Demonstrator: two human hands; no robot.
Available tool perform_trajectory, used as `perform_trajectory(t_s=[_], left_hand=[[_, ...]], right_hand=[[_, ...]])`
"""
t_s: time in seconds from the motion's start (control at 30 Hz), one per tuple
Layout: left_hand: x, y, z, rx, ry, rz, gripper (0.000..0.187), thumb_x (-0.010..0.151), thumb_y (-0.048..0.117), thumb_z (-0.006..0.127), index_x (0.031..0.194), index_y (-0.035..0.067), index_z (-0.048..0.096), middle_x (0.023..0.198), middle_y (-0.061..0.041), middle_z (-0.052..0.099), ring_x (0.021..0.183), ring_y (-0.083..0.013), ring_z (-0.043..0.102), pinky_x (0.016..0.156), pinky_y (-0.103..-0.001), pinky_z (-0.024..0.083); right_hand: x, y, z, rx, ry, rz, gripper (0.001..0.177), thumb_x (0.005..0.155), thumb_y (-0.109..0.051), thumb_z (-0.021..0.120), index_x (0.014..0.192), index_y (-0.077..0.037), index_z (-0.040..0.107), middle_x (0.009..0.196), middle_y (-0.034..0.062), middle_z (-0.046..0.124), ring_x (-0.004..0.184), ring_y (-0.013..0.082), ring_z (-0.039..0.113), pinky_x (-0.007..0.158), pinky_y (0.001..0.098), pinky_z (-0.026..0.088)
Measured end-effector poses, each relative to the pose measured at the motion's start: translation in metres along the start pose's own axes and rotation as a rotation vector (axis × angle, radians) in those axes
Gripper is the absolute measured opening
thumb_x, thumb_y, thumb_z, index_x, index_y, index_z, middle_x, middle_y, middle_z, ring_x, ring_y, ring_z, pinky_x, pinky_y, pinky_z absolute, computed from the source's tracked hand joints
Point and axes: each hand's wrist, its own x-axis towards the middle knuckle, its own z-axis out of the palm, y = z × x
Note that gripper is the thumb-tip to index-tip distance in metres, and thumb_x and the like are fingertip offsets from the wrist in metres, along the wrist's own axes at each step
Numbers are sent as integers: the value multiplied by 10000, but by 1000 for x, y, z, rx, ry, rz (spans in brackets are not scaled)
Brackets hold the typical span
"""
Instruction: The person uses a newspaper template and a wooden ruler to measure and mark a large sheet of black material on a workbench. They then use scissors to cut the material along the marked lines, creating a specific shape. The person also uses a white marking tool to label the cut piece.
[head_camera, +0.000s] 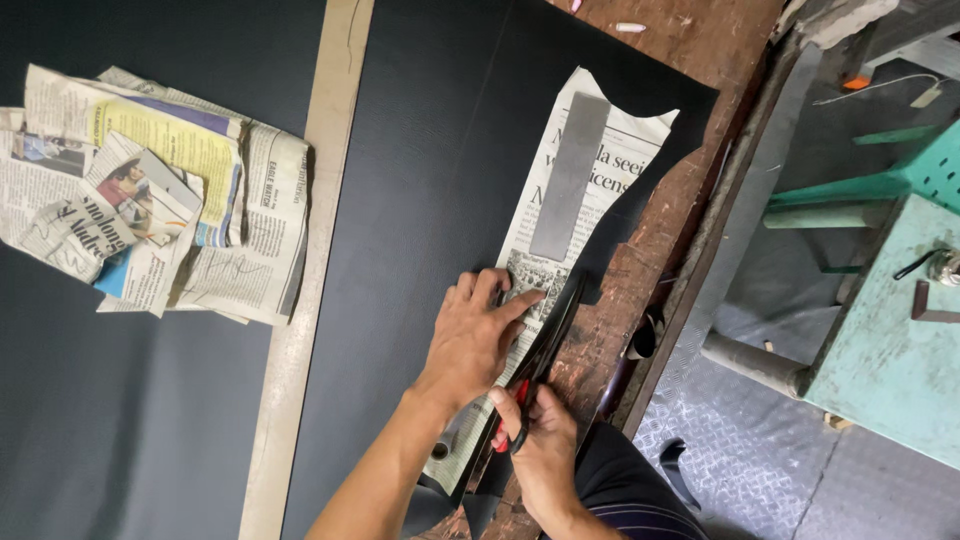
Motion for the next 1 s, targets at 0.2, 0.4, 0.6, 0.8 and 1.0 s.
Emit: perform_trajectory(t_s=[0.2,0.4,0.6,0.8,1.0], left_hand=[[2,0,-4,-13,-25,-6,441,855,138,735,1285,237,716,1229,-60,546,1083,-269,483,927,-414,420],[4,0,-5,-19,-46,-24,452,849,154,746,1289,248,713,1218,-60,545,1078,-270,483,923,-419,420],[6,0,-5,-16,-54,-29,469,838,156,755,1292,260,707,1194,-52,537,1075,-262,478,955,-417,419],[7,3,-5,-5,-120,-81,458,861,170,739,1305,275,697,1195,-43,529,1057,-249,469,954,-407,416],[8,3,-6,6,-115,-77,459,853,176,743,1300,270,698,1204,-47,528,1057,-244,467,942,-402,419]], right_hand=[[13,-8,0,-19,35,-19,196,867,-165,785,933,-14,678,676,20,603,529,99,551,488,252,479],[15,-9,0,32,23,-13,202,867,-154,790,923,-8,663,673,19,600,516,96,533,471,257,462],[17,-18,1,30,8,11,190,860,-141,787,924,-2,673,662,28,610,519,105,553,479,262,476],[24,-30,2,64,-5,-15,191,858,-134,778,954,-8,672,687,25,623,538,104,563,496,254,473],[23,-32,3,80,-7,2,184,872,-135,775,941,-3,666,676,30,607,531,102,546,487,257,467]])
